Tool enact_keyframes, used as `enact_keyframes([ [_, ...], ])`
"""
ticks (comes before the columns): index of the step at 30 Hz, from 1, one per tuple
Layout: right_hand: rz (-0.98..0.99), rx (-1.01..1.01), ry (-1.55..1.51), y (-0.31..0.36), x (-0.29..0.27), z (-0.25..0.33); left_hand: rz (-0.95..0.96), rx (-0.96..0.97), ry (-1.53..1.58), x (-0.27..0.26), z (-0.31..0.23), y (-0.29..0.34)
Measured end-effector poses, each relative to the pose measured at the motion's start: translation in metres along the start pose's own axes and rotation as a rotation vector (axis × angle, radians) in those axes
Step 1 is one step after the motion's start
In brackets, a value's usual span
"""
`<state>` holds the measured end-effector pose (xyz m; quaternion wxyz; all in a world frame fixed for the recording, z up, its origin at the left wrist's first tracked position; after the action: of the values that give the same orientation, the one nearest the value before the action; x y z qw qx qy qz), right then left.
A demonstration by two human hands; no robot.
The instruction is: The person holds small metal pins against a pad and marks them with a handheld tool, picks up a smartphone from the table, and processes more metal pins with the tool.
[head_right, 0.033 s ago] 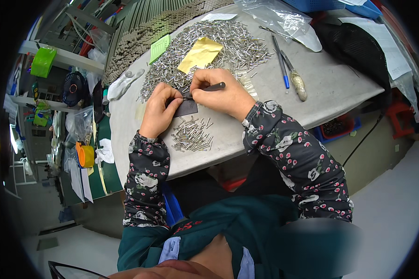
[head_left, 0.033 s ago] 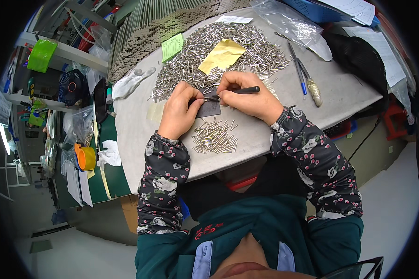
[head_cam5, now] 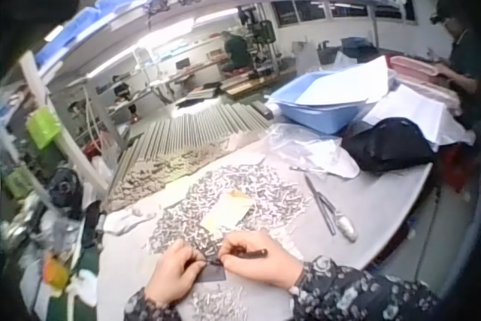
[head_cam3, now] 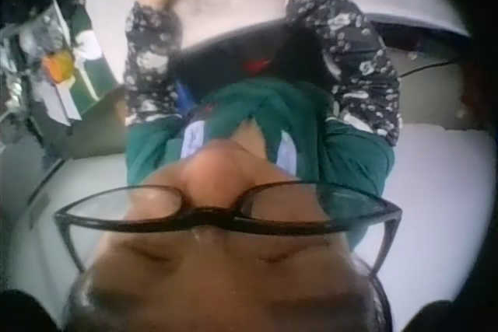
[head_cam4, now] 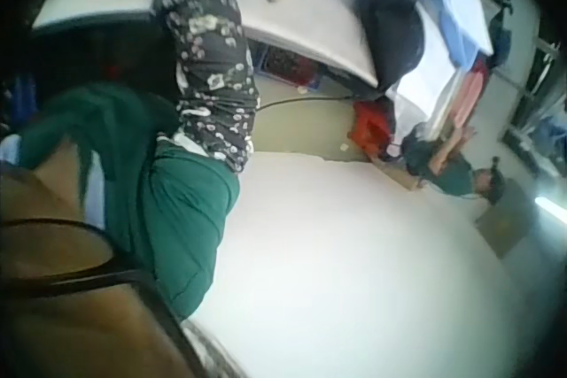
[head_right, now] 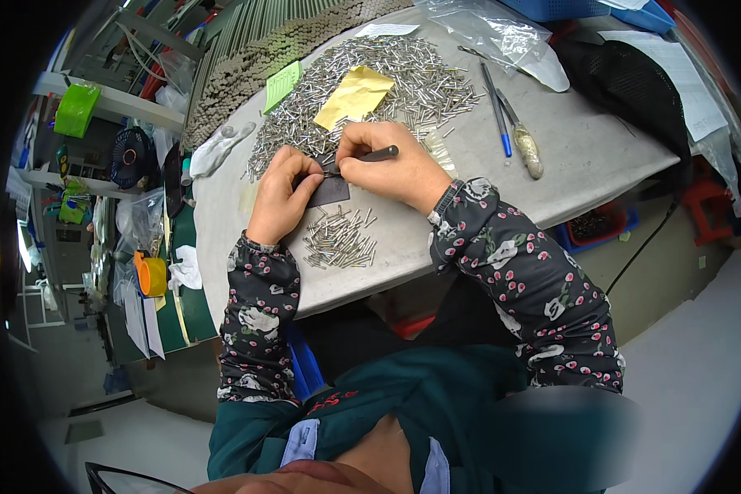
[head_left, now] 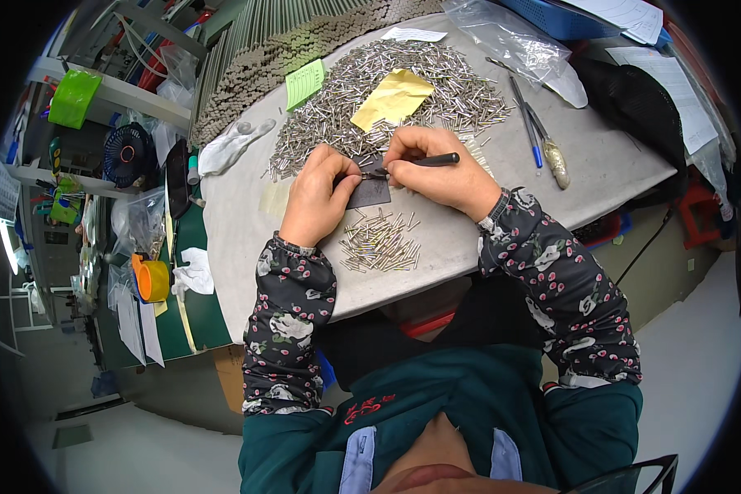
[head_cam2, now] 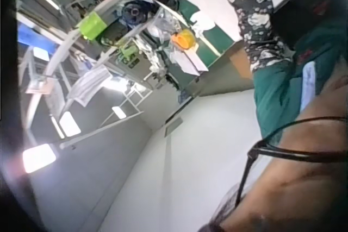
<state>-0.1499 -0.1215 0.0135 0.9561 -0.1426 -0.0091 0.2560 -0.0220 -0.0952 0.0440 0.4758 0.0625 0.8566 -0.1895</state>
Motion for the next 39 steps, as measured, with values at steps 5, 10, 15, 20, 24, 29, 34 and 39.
enact_keyframes([
  [5,0.008,0.010,-0.014,0.000,0.001,0.000,-0.003,-0.011,-0.009,0.000,0.002,0.000],
  [10,0.015,-0.003,0.009,0.000,0.002,0.001,-0.008,0.007,-0.014,-0.001,-0.001,0.000],
  [15,-0.021,-0.001,-0.019,0.001,-0.004,0.002,-0.021,0.021,-0.006,-0.001,-0.006,-0.001],
  [20,-0.044,0.000,-0.049,0.003,-0.009,0.002,-0.032,0.013,-0.005,-0.001,-0.009,-0.002],
  [24,-0.052,-0.001,-0.028,0.005,-0.014,0.004,-0.023,0.019,0.023,0.003,-0.010,-0.004],
  [29,-0.060,-0.009,-0.003,0.006,-0.016,0.006,-0.026,0.003,0.045,0.006,-0.010,-0.006],
  [34,-0.060,-0.028,-0.029,0.006,-0.017,0.004,-0.033,0.016,0.044,0.008,-0.008,-0.006],
  [39,-0.058,-0.037,-0.009,0.006,-0.016,0.004,-0.035,0.005,0.037,0.007,-0.008,-0.007],
])
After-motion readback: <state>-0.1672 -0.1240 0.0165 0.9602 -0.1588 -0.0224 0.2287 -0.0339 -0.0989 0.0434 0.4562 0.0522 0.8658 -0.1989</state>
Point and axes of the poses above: each hand's wrist, its own y-axis away from the middle knuckle, its own x-axis out of the palm, z = x × y, the point moved 9 cm from there along -y, towards the middle knuckle
